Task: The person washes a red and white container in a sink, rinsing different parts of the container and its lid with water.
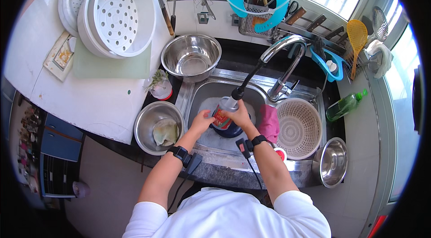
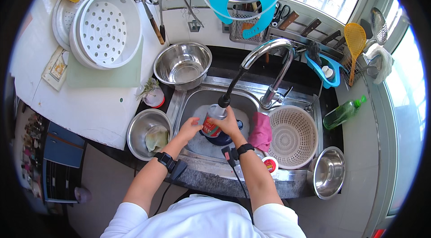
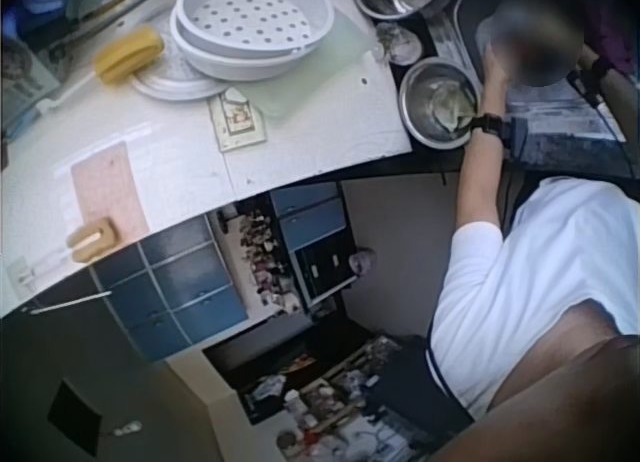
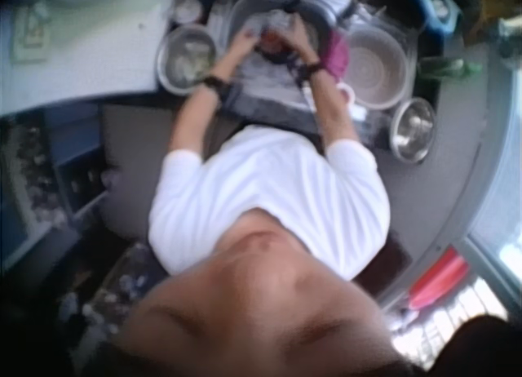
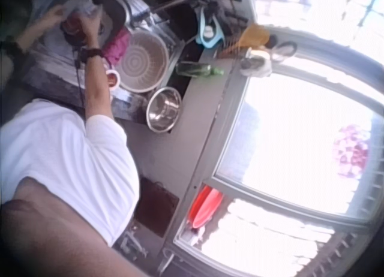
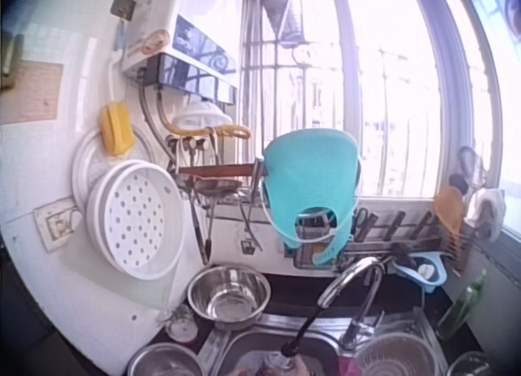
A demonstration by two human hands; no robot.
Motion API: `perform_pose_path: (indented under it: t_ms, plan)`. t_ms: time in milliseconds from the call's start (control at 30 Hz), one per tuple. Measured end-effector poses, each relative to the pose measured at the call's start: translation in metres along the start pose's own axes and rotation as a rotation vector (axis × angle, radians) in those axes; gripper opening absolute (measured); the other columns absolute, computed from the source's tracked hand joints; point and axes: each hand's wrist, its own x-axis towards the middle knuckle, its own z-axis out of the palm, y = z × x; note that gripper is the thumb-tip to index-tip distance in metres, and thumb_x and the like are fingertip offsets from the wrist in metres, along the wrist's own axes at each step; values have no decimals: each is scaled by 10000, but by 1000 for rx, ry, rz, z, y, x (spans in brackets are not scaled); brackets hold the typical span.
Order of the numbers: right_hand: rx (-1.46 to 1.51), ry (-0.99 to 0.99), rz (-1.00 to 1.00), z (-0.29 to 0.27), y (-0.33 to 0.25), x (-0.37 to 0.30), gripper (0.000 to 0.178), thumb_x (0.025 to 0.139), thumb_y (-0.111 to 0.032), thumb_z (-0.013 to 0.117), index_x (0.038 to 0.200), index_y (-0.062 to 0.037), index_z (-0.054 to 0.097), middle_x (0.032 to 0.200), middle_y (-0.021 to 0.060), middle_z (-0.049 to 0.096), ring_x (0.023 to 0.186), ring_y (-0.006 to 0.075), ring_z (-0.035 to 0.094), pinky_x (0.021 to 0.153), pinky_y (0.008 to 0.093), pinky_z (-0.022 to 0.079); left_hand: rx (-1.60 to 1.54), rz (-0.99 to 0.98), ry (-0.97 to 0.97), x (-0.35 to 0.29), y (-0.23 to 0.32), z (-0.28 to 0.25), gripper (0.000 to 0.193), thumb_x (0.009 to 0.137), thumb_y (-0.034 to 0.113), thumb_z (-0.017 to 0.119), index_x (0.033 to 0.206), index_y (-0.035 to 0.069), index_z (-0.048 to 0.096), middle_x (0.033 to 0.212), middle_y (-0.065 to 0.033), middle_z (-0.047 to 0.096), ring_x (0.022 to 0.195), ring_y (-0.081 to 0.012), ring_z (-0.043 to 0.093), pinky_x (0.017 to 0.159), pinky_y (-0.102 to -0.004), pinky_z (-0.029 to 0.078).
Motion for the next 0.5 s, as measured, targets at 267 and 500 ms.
perform_pose_path:
  t_ms: [267,500]
  plan:
    - [738,-114,743,-20,11,-22,623,827,-647,517,1231,-174,522,1071,64,634,930,220,629,808,364,522,87,142,-100,-3,31,29,840,687,366,779,1371,69,394,1327,-238,454,1251,-332,439,1027,-400,366]
    - [1041,-144,907,-31,29,-34,877,817,-746,418,1286,-6,428,1238,192,518,1046,297,595,927,419,489,190,249,5,49,57,66,946,588,438,816,1311,-16,410,1256,-244,506,1202,-358,484,1003,-403,396]
